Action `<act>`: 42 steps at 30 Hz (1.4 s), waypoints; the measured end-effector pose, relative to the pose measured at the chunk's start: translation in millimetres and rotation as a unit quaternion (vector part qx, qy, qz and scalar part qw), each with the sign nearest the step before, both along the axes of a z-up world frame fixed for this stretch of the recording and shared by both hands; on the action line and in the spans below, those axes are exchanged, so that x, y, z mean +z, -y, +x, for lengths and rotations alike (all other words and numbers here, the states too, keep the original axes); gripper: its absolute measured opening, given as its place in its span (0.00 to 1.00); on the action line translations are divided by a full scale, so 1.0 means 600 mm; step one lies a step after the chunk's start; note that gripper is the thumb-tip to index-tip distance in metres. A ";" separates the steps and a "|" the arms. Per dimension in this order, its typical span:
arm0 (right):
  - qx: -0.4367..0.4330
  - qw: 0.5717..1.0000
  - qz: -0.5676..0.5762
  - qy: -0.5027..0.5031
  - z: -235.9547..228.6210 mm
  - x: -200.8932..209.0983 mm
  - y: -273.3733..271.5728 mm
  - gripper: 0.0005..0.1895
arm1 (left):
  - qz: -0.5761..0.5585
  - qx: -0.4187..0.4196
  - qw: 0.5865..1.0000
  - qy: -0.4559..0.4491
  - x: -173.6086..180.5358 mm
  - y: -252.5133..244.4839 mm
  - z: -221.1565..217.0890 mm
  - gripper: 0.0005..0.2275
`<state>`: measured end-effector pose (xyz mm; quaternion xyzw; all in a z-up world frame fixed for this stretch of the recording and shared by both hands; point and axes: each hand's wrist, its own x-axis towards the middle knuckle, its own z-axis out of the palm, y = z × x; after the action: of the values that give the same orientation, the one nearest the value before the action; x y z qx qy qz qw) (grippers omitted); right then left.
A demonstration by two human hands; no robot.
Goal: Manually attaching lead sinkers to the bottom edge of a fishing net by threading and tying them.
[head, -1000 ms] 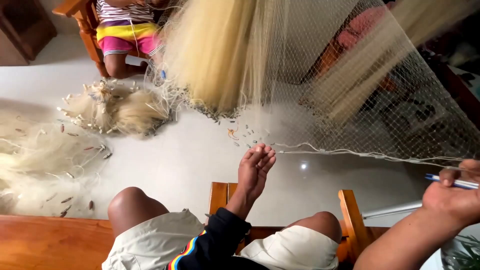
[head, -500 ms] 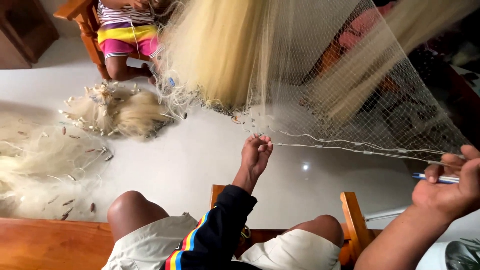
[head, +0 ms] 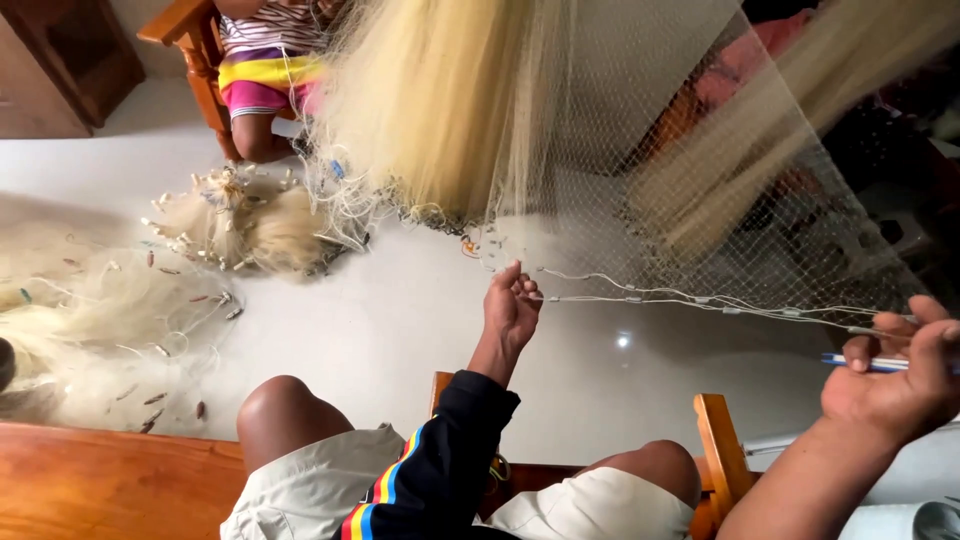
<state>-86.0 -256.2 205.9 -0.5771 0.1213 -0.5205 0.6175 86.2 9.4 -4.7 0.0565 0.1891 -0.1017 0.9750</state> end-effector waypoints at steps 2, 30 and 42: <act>0.007 1.000 -0.004 -0.002 0.003 0.001 -0.013 0.22 | 0.024 -0.011 0.999 0.026 -0.016 -0.004 -0.002 0.07; 0.019 0.991 0.130 -0.012 0.105 -0.067 -0.019 0.12 | -0.006 0.111 0.985 0.134 0.016 -0.163 -0.160 0.09; 0.004 0.992 0.126 -0.007 0.148 -0.088 0.053 0.12 | 0.070 0.016 0.995 0.066 0.058 -0.118 -0.235 0.12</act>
<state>2.9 -288.0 152.9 -0.4989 0.1878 -0.4946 0.6864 -54.6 80.1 30.0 0.1283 0.1319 -0.0686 0.9805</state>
